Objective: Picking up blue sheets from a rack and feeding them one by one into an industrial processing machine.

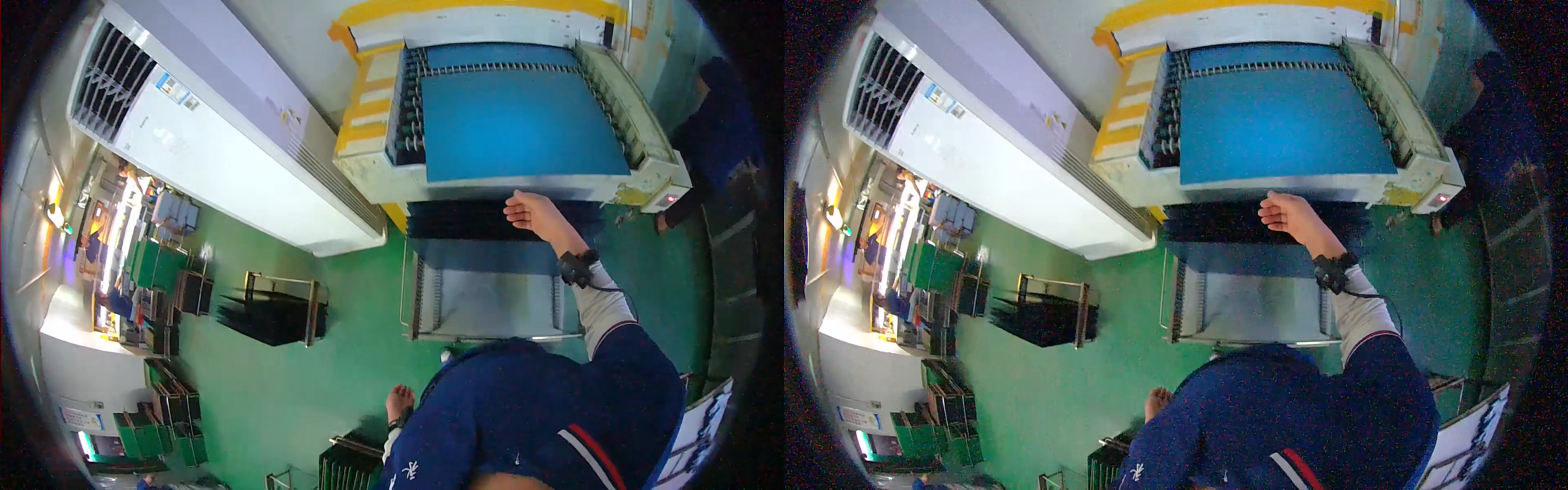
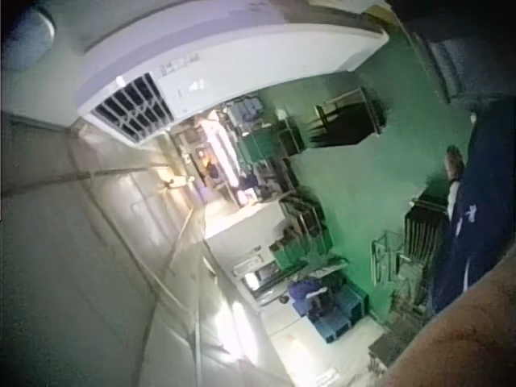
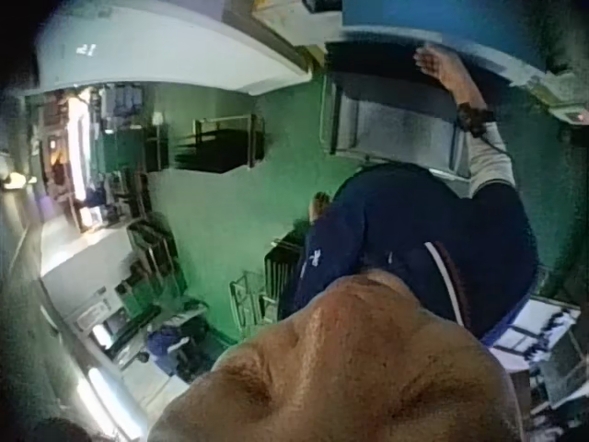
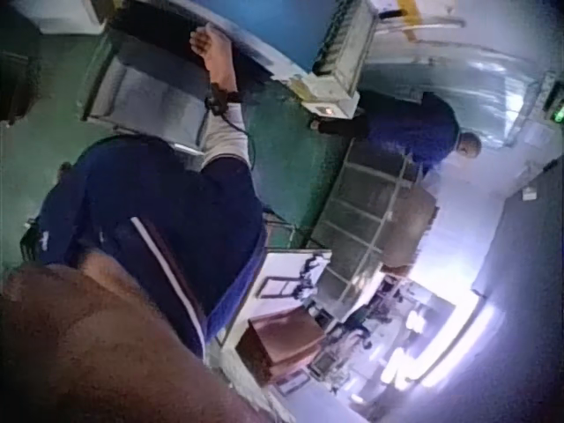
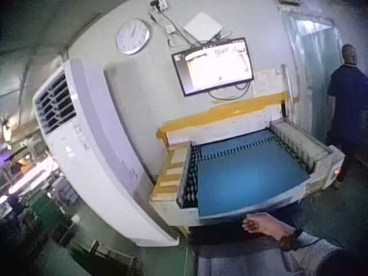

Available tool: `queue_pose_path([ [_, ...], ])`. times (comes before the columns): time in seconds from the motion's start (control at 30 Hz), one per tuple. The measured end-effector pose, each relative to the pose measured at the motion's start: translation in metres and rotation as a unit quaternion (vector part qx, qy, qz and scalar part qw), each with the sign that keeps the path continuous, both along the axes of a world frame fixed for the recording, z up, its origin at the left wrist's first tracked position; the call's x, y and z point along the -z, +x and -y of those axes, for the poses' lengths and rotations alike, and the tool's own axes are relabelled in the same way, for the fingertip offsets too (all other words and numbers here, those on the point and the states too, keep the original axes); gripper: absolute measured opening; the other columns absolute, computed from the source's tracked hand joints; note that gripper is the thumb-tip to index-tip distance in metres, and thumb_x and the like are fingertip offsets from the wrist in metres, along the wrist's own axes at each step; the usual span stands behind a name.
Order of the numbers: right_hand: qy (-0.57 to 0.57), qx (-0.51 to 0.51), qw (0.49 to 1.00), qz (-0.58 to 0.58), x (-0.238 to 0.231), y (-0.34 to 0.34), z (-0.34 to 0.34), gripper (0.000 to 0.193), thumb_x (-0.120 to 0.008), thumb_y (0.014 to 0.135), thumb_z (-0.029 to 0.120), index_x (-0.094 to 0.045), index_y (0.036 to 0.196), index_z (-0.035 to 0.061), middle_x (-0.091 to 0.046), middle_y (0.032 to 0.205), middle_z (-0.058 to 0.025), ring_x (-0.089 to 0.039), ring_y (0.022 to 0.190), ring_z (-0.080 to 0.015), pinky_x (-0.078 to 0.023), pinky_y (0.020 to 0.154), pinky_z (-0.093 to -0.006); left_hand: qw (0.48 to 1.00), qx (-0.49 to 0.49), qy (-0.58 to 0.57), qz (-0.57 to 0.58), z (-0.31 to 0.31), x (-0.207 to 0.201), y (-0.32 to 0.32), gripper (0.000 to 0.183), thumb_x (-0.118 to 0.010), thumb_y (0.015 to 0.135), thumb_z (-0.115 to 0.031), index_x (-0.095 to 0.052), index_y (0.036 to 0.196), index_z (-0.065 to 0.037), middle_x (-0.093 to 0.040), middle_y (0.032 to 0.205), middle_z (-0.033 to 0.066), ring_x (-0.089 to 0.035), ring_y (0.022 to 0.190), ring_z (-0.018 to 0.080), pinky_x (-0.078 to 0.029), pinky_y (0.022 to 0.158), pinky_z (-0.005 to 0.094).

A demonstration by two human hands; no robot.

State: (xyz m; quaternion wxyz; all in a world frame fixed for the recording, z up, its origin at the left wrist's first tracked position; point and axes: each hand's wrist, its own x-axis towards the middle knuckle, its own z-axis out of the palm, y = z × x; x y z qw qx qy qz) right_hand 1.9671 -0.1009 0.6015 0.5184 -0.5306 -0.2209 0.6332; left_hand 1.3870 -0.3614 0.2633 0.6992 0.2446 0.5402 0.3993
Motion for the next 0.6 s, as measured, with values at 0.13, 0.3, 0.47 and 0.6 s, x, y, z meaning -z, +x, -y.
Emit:
queue_pose_path([
  [0.13,0.053,-0.025,0.964,0.261,0.022,-0.011,0.026,0.025,-0.060,0.083,0.030,-0.062,0.090,0.0059,-0.065,0.083,-0.0042,-0.061,0.075,-0.0151,-0.047,0.068,-0.0265,0.951,-0.143,-0.219,0.168,-0.013,-0.008,0.012,0.016,-0.045,0.085,-0.024,-0.054,0.082,-0.012,-0.054,0.084,0.0058,-0.051,0.087,0.0237,-0.041,0.079,0.0363],
  [0.3,0.141,-0.084,0.815,0.556,0.024,-0.030,0.051,0.021,-0.066,0.076,0.019,-0.061,0.090,0.0039,-0.062,0.085,-0.0097,-0.059,0.081,-0.0232,-0.046,0.072,-0.0330,0.940,-0.155,-0.233,0.193,-0.014,-0.013,0.006,0.019,-0.044,0.087,-0.025,-0.056,0.090,-0.010,-0.057,0.090,0.0060,-0.052,0.092,0.0235,-0.042,0.081,0.0383],
  [0.47,0.215,-0.046,0.710,0.670,0.029,-0.043,0.063,0.024,-0.067,0.072,0.017,-0.061,0.093,0.0073,-0.059,0.094,-0.0090,-0.053,0.093,-0.0298,-0.043,0.079,-0.0405,0.921,-0.128,-0.208,0.304,-0.009,0.021,-0.018,0.020,-0.045,0.089,-0.021,-0.051,0.098,-0.006,-0.057,0.092,0.0058,-0.052,0.086,0.0235,-0.044,0.074,0.0397],
  [0.6,0.216,-0.050,0.699,0.680,0.037,-0.050,0.070,0.030,-0.066,0.071,0.014,-0.059,0.099,0.0072,-0.056,0.102,-0.0084,-0.050,0.097,-0.0294,-0.040,0.082,-0.0411,0.924,-0.206,-0.252,0.199,-0.013,0.000,-0.005,0.019,-0.044,0.090,-0.019,-0.048,0.098,-0.002,-0.054,0.086,0.0066,-0.050,0.075,0.0229,-0.044,0.067,0.0370],
])
